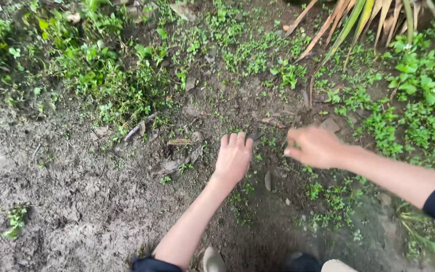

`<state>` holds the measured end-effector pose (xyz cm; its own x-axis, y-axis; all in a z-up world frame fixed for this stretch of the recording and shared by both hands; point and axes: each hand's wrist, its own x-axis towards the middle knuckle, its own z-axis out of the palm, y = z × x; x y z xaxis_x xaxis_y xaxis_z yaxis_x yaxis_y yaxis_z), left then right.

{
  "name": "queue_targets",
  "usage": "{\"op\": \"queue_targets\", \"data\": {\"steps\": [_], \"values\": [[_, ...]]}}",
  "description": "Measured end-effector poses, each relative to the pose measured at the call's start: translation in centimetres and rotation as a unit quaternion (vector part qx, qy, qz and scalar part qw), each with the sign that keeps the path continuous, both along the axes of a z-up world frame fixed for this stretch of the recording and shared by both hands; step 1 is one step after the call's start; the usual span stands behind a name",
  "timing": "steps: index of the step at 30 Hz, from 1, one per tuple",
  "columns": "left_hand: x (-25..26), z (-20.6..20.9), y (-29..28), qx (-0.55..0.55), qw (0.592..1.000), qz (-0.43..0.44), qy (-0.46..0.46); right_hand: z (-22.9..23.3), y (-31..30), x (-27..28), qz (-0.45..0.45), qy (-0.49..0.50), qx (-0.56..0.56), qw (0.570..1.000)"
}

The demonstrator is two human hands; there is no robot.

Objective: The person pulls small weeds and grass by hand from a patch of soil in a garden. They repeatedly reach down, grasp clumps of weeds, and remove them, leaving cleared areas of bare soil.

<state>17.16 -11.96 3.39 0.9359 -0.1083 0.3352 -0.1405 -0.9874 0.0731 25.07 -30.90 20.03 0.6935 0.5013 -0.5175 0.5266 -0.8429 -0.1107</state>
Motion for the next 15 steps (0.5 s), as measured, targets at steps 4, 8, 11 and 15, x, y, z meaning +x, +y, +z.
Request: {"op": "queue_targets", "data": {"steps": [4,8,11,15], "values": [[-1.0,4.2,1.2,0.169,0.984,-0.046,0.043,-6.2,-1.4,0.7,0.082,0.039,0.010,0.996],[-3.3,9.6,3.1,0.286,0.941,-0.153,0.098,-17.1,-3.1,4.2,0.172,0.034,0.068,0.982],[-3.1,11.6,4.2,0.337,0.895,-0.166,0.242,-22.3,-3.3,4.1,0.187,0.026,0.120,0.975],[-0.9,8.0,3.7,0.299,0.932,-0.085,0.188,-25.2,-2.7,4.9,0.161,0.033,0.208,0.964]]}}
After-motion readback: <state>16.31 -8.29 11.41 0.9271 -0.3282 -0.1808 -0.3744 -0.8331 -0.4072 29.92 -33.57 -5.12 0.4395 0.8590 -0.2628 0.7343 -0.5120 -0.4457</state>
